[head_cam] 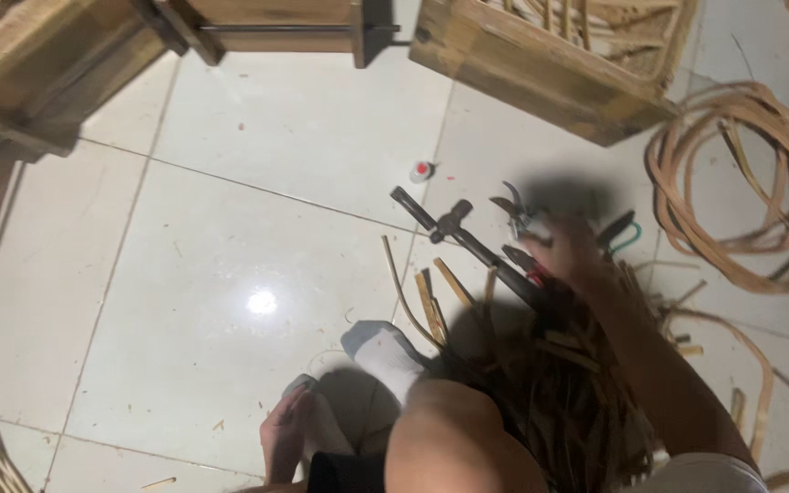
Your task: The person assembles a rectangular woven basket frame by hand, inserting curved bamboo strips into the frame and securing them with a hammer. The person then applies glue to the joints of the frame.
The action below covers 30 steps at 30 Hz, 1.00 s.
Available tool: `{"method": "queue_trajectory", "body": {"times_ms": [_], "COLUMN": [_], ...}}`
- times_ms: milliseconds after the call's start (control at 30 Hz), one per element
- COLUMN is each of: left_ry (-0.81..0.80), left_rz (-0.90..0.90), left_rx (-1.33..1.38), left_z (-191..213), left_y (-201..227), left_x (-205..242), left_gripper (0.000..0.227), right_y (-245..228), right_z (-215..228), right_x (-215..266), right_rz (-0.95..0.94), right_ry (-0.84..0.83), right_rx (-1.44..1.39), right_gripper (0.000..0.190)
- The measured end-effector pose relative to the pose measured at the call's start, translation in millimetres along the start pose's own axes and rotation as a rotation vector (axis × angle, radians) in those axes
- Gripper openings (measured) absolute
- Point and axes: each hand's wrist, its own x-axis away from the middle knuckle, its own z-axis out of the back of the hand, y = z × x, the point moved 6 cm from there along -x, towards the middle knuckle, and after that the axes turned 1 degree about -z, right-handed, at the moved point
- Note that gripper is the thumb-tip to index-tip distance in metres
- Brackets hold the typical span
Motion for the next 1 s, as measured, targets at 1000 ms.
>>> {"method": "queue_trajectory", "body": {"times_ms": [1000], "left_ry": [0.110], "left_rz": [0.159], "left_rx": [0.325], "left_z": [-1], "left_y": [-33], "left_x": [-16], "left_gripper": [0.022], "right_y": [-8], "right_z": [79], "right_x": [-116], "right_rz": [0.176], "right_ry": [0.318], "right_rx": [-0.252], "right_gripper": [0.069]}}
